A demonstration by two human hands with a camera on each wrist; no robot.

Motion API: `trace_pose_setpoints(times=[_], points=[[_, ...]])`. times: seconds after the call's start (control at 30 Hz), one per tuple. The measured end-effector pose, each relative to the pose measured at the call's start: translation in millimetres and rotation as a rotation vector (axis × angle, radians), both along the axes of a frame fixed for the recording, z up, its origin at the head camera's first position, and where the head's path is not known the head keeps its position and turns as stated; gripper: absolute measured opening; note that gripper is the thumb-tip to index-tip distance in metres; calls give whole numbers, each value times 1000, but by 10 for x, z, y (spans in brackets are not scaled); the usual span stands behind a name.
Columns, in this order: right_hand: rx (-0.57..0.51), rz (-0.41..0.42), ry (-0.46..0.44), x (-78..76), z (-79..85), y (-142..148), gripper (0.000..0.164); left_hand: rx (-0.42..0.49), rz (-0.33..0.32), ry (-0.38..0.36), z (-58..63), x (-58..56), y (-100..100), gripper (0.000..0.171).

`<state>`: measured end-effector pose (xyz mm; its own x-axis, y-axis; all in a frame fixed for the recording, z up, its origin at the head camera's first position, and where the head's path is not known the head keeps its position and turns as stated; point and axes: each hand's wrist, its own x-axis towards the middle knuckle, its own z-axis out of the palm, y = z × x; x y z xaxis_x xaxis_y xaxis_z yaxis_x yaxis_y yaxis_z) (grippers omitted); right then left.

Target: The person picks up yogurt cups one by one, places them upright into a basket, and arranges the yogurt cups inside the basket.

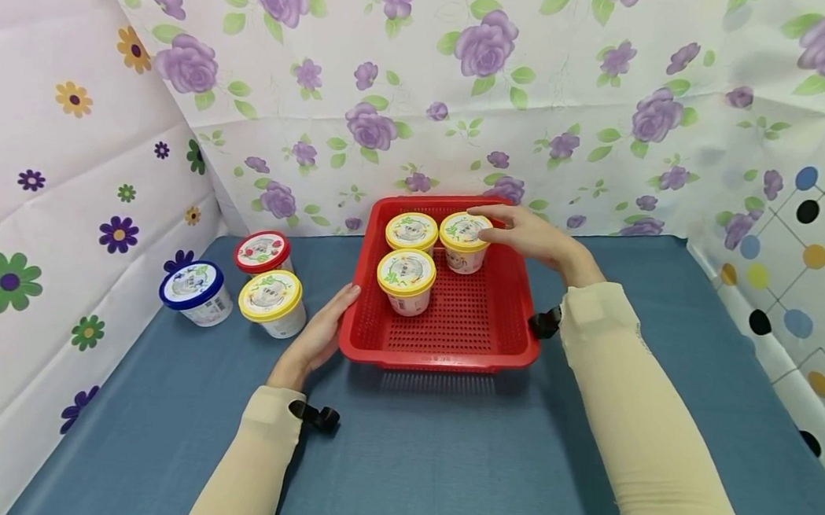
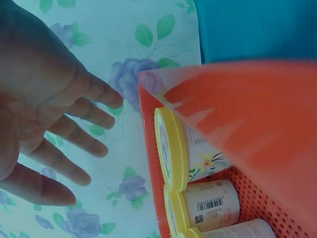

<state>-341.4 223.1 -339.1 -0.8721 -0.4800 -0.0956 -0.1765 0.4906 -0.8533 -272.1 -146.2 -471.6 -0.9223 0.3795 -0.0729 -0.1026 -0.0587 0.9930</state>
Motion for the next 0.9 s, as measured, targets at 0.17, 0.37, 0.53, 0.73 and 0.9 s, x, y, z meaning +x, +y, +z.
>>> trace_pose_setpoints(times=[0.17,0.37,0.53,0.73,0.9], points=[[-16,-34,-4,45,3,70,61,2,-5,1,3,10,4,56],[-9,-47,0,53,-22,151,63,11,-3,-7,15,16,9,55],[-4,-59,9,71,-74,204,63,23,-6,-8,25,7,18,54],[-31,-88,3,110,-129,282,64,26,-8,-2,34,2,25,55],[-42,-103,1,129,-186,315,64,8,-2,-7,42,1,13,58]])
